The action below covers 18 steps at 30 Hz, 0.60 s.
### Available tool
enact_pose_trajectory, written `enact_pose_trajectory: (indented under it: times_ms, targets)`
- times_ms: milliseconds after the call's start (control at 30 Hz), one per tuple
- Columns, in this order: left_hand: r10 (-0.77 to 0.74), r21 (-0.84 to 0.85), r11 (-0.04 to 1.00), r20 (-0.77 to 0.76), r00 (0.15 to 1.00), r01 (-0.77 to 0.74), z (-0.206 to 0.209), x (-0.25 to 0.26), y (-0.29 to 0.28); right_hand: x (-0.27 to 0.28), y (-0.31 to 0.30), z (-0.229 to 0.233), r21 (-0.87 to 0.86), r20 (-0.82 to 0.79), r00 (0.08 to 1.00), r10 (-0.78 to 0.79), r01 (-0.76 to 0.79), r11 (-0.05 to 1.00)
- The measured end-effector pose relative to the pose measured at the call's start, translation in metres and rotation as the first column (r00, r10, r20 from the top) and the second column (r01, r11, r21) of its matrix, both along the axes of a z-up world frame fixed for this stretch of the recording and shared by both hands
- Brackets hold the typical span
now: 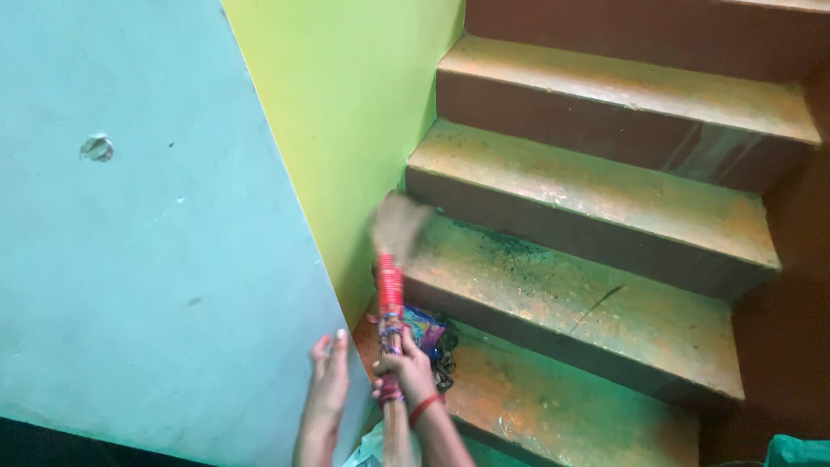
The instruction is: The person sweeps debris down the stairs using a broom and then picks up a clump of hair and dirt by hand.
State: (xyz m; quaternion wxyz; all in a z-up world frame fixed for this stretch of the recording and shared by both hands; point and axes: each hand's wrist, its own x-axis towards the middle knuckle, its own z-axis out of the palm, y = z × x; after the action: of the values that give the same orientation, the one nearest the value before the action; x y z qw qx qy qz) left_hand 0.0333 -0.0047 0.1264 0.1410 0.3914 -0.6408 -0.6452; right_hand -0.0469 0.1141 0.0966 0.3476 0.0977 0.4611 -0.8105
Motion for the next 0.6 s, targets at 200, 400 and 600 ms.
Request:
enact_pose_trajectory:
  times_ms: [200, 400, 600]
  targets:
    - [-0.192, -0.035, 0.981, -0.182, 0.964, 0.189, -0.029, -0.047, 0.035, -0.085, 0.056, -0.075, -0.196, 0.021, 0.994, -0.105, 0.107, 0.975]
    - [-0.277, -0.004, 0.959, -0.252, 0.927, 0.285, -0.061, -0.144, 0.045, -0.043, 0.101, -0.020, -0.145, 0.013, 0.999, -0.049, 0.050, 0.988]
    - [-0.340, 0.041, 0.932, -0.237, 0.910, 0.359, -0.104, -0.140, 0.069, -0.095, 0.083, -0.090, -0.376, -0.009, 0.982, 0.188, -0.178, 0.909]
